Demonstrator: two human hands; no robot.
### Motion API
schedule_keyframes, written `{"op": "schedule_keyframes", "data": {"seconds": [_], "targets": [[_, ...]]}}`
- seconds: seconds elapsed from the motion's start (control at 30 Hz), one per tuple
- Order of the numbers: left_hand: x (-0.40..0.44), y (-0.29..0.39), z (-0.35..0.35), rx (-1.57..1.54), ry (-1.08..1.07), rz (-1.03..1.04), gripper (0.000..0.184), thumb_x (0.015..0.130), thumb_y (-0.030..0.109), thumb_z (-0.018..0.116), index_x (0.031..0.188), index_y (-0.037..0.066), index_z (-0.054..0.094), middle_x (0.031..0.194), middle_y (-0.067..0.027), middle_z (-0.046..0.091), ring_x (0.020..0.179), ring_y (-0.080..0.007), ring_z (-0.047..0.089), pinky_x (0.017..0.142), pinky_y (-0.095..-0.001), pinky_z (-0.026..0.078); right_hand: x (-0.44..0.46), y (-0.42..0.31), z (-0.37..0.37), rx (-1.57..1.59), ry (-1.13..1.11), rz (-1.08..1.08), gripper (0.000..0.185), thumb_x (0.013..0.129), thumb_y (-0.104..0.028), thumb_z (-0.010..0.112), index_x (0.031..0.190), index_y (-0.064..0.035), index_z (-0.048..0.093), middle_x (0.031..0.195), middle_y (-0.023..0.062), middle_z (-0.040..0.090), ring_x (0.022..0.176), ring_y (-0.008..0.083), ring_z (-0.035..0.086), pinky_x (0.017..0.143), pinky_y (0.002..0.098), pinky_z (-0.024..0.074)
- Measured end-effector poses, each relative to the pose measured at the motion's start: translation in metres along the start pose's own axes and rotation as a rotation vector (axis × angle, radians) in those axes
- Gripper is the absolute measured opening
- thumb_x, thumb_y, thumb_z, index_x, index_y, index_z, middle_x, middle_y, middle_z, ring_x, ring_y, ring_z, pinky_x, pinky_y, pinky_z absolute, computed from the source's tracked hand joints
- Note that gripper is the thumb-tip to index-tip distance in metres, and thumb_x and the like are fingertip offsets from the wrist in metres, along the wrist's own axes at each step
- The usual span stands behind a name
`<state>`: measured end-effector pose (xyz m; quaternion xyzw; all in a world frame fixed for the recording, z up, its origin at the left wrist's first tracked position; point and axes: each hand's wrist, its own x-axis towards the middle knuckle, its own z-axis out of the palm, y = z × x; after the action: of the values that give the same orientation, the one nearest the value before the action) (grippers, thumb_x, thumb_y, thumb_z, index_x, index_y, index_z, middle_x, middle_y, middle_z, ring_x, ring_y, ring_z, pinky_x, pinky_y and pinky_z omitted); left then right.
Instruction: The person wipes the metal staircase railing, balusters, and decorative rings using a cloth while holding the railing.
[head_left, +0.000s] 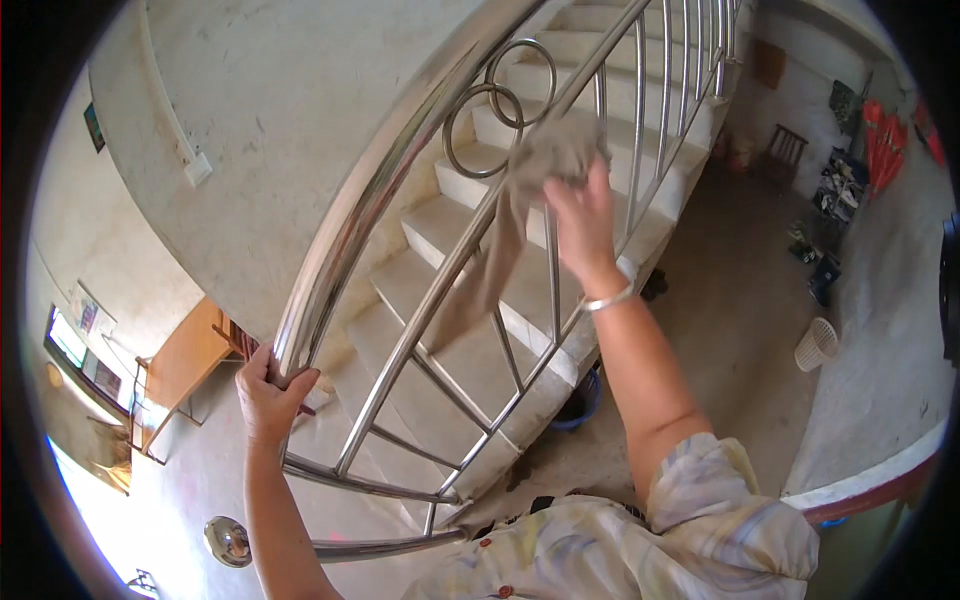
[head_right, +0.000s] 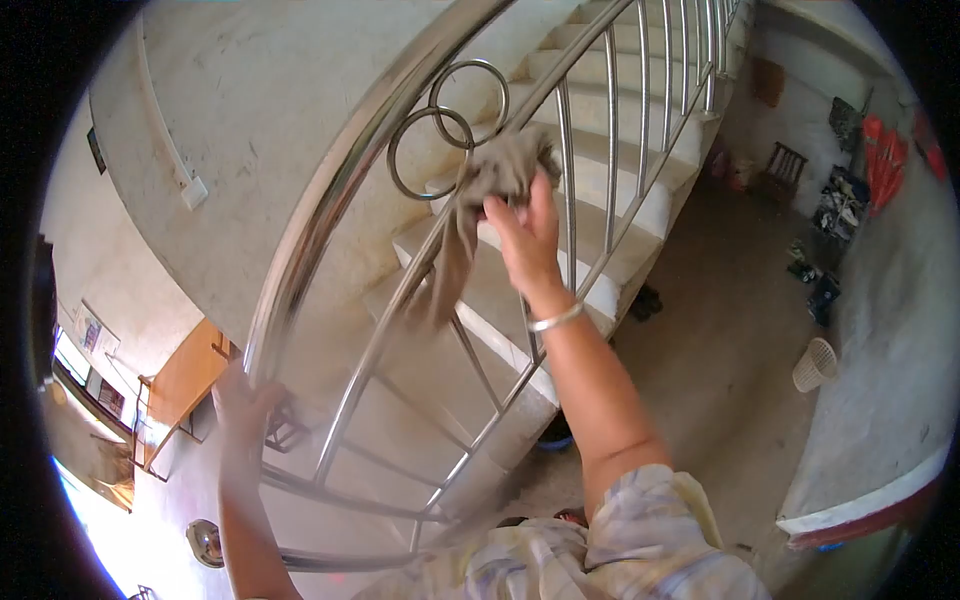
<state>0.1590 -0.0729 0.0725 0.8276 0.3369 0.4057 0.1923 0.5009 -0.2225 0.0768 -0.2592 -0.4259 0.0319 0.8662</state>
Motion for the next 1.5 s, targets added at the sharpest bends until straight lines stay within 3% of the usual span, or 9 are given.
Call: {"op": "schedule_keyframes", "data": {"seconds": [0.17, 0.43, 0.7, 0.8, 0.97, 1.23, 1.33, 1.4, 1.5], "targets": [[0.002, 0.013, 0.006, -0.11, 0.019, -0.103, 0.03, 0.058, 0.008, 0.071, 0.082, -0.002, 0.056, 0.058, 0.004, 0.036, 0.053, -0.0049, 0.033, 0.047, -0.02, 0.032, 0.032, 0.031, -0.031, -0.829, 0.108, -0.195, 0.048, 0.068, -0.016, 0.071, 0.107, -0.0006, 0.049, 0.094, 0.0142, 0.061, 0.085, 0.0229, 0.06, 0.073, 0.031, 0.0465], [0.003, -0.005, 0.009, -0.189, 0.037, -0.107, 0.041, 0.057, 0.005, 0.067, 0.095, -0.003, 0.056, 0.071, 0.0014, 0.051, 0.061, -0.0057, 0.046, 0.055, -0.0198, 0.041, 0.009, 0.056, -0.083, -0.488, 0.048, 0.267, 0.043, 0.064, -0.012, 0.069, 0.104, -0.0028, 0.054, 0.094, 0.0123, 0.06, 0.085, 0.0208, 0.059, 0.074, 0.0294, 0.0452], [-0.001, -0.018, -0.014, 0.068, -0.042, -0.122, 0.038, 0.059, 0.007, 0.059, 0.095, -0.004, 0.054, 0.076, -0.0016, 0.051, 0.067, -0.0097, 0.047, 0.06, -0.0238, 0.041, 0.029, 0.059, -0.071, -0.736, -0.019, -0.101, 0.044, 0.06, -0.014, 0.068, 0.1, -0.0022, 0.054, 0.091, 0.0125, 0.057, 0.091, 0.0267, 0.052, 0.079, 0.034, 0.042], [-0.006, -0.022, -0.015, 0.091, -0.004, -0.111, 0.029, 0.057, 0.008, 0.057, 0.084, -0.003, 0.053, 0.071, -0.0023, 0.049, 0.062, -0.0107, 0.044, 0.058, -0.0253, 0.04, 0.019, 0.068, -0.1, -0.559, -0.17, 0.259, 0.039, 0.064, -0.021, 0.071, 0.096, -0.0046, 0.056, 0.09, 0.0134, 0.057, 0.086, 0.0292, 0.053, 0.077, 0.0375, 0.0421], [-0.022, -0.081, -0.039, 0.062, 0.092, -0.09, 0.039, 0.06, 0.012, 0.059, 0.096, 0.0, 0.048, 0.088, -0.0088, 0.056, 0.079, -0.0173, 0.055, 0.073, -0.0306, 0.046, -0.068, 0.12, -0.163, -0.68, -0.198, 0.397, 0.04, 0.063, -0.023, 0.073, 0.094, -0.0048, 0.057, 0.09, 0.0149, 0.056, 0.087, 0.0318, 0.052, 0.076, 0.0375, 0.0419], [-0.002, -0.041, -0.031, 0.13, -0.175, -0.1, 0.047, 0.06, 0.022, 0.061, 0.099, -0.001, 0.051, 0.081, -0.0038, 0.051, 0.071, -0.0133, 0.049, 0.066, -0.0268, 0.042, -0.164, 0.17, -0.22, -1.03, -0.145, 0.356, 0.042, 0.06, -0.025, 0.074, 0.091, -0.0023, 0.056, 0.09, 0.0181, 0.054, 0.087, 0.0372, 0.05, 0.078, 0.0414, 0.0413], [0.005, 0.008, -0.002, 0.159, 0.043, -0.038, 0.033, 0.052, 0.011, 0.057, 0.081, -0.003, 0.053, 0.064, -0.0039, 0.05, 0.058, -0.0123, 0.044, 0.056, -0.0258, 0.04, -0.171, 0.164, -0.231, -1.049, -0.245, 0.554, 0.041, 0.065, -0.022, 0.072, 0.094, -0.0012, 0.055, 0.088, 0.0138, 0.057, 0.08, 0.0322, 0.054, 0.072, 0.0376, 0.0443], [0.002, 0.001, -0.005, 0.177, 0.072, -0.048, 0.044, 0.049, 0.013, 0.062, 0.089, -0.004, 0.056, 0.068, -0.005, 0.053, 0.062, -0.0124, 0.047, 0.059, -0.0261, 0.041, -0.165, 0.145, -0.225, -0.752, 0.005, 1.116, 0.03, 0.069, -0.013, 0.069, 0.095, -0.0089, 0.056, 0.09, 0.0061, 0.058, 0.081, 0.0208, 0.056, 0.065, 0.036, 0.0457], [0.002, -0.003, -0.005, 0.119, 0.091, -0.02, 0.045, 0.048, 0.016, 0.065, 0.088, -0.003, 0.057, 0.069, -0.0044, 0.054, 0.062, -0.0119, 0.047, 0.06, -0.0257, 0.041, -0.167, 0.144, -0.239, -0.439, 0.294, 1.248, 0.03, 0.073, -0.008, 0.064, 0.1, -0.0127, 0.055, 0.091, 0.0023, 0.056, 0.08, 0.0184, 0.055, 0.063, 0.0375, 0.0464]]}}
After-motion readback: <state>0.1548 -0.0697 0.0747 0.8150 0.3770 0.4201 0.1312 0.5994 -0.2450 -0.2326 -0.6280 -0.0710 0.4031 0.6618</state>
